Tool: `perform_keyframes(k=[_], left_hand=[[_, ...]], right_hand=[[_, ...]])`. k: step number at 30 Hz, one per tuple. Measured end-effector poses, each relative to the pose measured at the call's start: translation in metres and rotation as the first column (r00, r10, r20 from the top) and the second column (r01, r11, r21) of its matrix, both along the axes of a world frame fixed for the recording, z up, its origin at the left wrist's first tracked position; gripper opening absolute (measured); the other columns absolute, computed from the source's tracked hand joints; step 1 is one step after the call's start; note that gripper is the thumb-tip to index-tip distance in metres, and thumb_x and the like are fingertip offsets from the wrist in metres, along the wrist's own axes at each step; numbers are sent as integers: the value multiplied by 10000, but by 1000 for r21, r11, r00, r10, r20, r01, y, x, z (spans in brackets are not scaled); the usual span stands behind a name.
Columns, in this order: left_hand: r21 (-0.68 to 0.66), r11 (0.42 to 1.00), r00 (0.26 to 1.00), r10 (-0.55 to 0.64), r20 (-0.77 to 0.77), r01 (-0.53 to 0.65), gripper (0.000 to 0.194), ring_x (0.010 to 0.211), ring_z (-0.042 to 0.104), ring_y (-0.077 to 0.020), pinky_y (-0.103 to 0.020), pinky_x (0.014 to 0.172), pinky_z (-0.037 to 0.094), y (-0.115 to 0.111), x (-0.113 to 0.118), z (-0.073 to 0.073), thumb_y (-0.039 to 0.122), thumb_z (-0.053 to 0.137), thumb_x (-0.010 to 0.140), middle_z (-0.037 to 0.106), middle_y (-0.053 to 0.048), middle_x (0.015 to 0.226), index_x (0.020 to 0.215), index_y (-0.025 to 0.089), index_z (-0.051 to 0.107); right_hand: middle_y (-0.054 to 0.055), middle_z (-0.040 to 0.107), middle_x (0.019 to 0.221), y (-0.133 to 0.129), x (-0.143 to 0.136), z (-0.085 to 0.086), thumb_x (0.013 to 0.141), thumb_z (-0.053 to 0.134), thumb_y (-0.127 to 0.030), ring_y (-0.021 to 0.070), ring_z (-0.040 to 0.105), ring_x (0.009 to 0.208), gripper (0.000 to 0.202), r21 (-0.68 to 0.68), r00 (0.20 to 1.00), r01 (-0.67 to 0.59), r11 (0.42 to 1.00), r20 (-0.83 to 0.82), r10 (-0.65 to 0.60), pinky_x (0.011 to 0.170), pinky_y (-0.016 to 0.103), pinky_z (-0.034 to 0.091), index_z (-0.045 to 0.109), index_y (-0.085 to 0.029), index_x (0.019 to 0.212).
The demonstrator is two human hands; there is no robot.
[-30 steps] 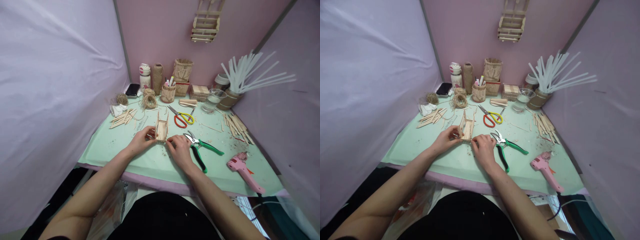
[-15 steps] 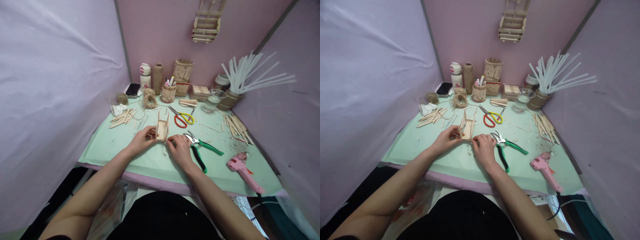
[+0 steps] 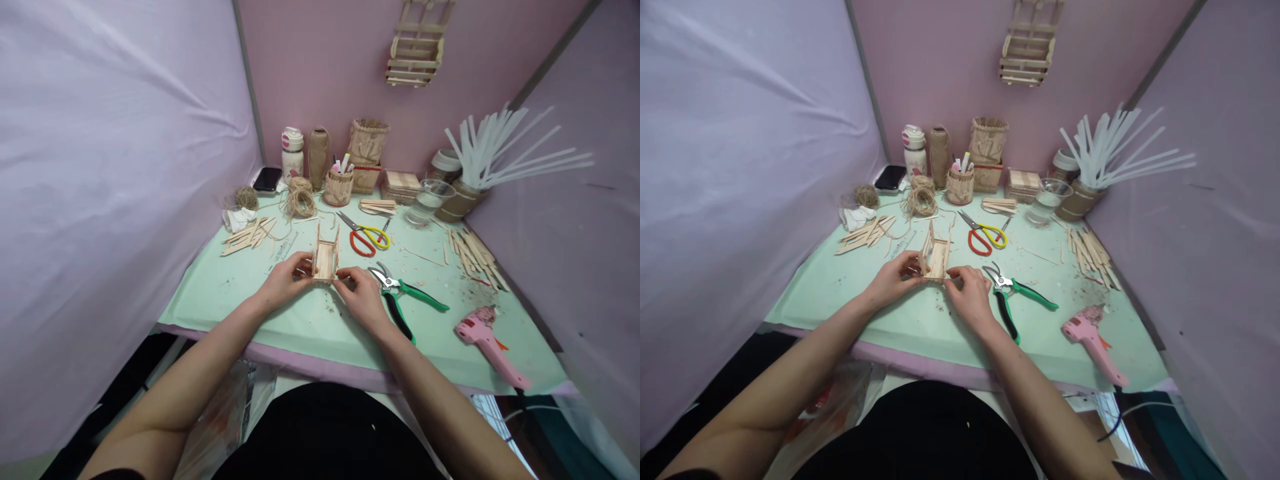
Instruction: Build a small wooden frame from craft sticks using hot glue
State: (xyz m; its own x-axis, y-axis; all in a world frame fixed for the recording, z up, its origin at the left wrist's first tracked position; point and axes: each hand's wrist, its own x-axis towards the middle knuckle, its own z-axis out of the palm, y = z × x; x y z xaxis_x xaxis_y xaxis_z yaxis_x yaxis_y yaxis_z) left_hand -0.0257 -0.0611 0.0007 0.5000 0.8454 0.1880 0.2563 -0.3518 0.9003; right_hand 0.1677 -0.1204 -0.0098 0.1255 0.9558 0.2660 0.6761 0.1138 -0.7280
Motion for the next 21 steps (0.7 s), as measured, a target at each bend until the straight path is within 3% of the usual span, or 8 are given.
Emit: perform_keyframes(k=[11, 21], left_hand=[[24, 999, 999, 23, -32, -22, 400, 916, 667, -188, -337, 800, 546, 2, -1, -2, 302, 704, 766, 694, -54, 979, 1107, 193, 526], [0, 999, 996, 46, -71, -47, 384, 920, 665, -199, -355, 820, 536, 4, -1, 0, 322, 712, 772, 679, -64, 1016, 1086, 195, 531]], right_hand=[[47, 714, 968, 3, 0, 4, 809, 633, -249, 209, 608, 888, 169, -67, 1000, -20, 998, -16, 19, 796, 342, 399, 700, -224, 962], [30, 694, 977, 3, 2, 7, 852, 620, -261, 201, 567, 960, 148, -117, 996, -61, 991, -67, 54, 858, 359, 295, 695, -236, 977]])
